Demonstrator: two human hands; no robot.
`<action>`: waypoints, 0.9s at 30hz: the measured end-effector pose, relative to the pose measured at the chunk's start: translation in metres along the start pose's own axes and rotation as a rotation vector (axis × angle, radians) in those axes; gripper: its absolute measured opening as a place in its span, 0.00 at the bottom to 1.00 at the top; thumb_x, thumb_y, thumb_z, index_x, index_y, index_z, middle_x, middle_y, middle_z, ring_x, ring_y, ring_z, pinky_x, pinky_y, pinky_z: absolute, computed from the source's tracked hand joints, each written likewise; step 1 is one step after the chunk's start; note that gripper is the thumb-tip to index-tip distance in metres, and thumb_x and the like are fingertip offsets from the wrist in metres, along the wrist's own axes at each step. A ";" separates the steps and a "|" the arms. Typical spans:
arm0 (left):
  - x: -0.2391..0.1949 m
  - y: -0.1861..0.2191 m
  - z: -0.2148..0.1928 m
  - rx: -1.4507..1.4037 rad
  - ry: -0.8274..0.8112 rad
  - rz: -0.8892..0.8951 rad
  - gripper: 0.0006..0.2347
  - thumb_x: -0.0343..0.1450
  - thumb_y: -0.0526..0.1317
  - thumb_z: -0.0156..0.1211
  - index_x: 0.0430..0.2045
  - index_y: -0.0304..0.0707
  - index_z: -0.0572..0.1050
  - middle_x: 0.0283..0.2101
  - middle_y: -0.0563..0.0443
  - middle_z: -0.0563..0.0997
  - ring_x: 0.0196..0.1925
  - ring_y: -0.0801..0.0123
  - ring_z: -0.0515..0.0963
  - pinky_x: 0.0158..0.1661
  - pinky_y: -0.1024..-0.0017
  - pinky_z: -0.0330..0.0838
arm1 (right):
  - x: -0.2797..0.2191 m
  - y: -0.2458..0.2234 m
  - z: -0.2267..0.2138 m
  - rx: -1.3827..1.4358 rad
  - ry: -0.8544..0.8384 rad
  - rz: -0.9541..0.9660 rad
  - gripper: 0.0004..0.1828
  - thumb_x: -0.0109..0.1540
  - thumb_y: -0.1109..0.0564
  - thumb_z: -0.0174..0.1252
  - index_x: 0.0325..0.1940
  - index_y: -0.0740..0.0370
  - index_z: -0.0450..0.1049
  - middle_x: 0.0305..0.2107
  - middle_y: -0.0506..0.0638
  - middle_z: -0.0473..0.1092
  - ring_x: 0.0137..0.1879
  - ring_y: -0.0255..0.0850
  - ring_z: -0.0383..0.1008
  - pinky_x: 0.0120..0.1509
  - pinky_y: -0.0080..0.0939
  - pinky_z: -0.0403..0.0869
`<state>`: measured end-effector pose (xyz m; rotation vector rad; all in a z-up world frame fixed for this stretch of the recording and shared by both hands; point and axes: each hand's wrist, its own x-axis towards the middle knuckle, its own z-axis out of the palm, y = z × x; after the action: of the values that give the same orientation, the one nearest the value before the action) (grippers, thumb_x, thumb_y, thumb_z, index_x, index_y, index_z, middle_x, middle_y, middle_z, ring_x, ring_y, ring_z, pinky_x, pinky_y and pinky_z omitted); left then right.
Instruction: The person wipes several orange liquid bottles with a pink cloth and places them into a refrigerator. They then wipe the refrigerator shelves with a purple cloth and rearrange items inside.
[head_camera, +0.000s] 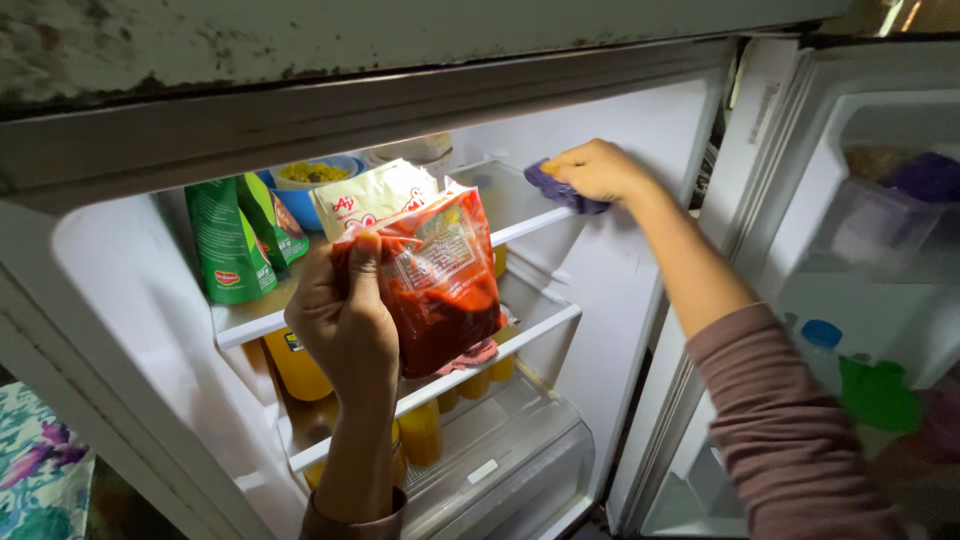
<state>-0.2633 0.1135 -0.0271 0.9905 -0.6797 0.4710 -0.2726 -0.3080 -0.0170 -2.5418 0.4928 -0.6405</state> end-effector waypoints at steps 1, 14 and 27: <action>-0.002 0.004 -0.001 0.007 0.001 0.013 0.08 0.77 0.33 0.64 0.27 0.30 0.74 0.27 0.59 0.75 0.31 0.84 0.66 0.34 0.81 0.63 | 0.005 0.003 0.007 0.125 0.041 -0.096 0.24 0.60 0.42 0.57 0.59 0.41 0.79 0.51 0.53 0.82 0.54 0.51 0.82 0.60 0.44 0.77; -0.019 0.019 0.016 0.015 0.020 0.007 0.09 0.78 0.32 0.64 0.27 0.29 0.74 0.25 0.58 0.72 0.28 0.82 0.64 0.31 0.80 0.60 | -0.035 -0.032 0.048 0.222 -0.082 -0.313 0.20 0.60 0.52 0.55 0.54 0.55 0.80 0.61 0.52 0.71 0.61 0.45 0.73 0.62 0.41 0.72; -0.041 -0.023 0.105 -0.171 -0.024 -0.115 0.09 0.74 0.33 0.62 0.24 0.30 0.74 0.26 0.61 0.76 0.29 0.85 0.69 0.32 0.80 0.68 | -0.155 0.020 -0.014 1.783 0.229 0.298 0.18 0.62 0.47 0.52 0.40 0.66 0.75 0.38 0.55 0.76 0.47 0.47 0.76 0.58 0.47 0.76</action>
<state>-0.3094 0.0085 -0.0310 0.8694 -0.6694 0.2953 -0.4127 -0.2607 -0.0701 -0.7093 0.1520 -0.7180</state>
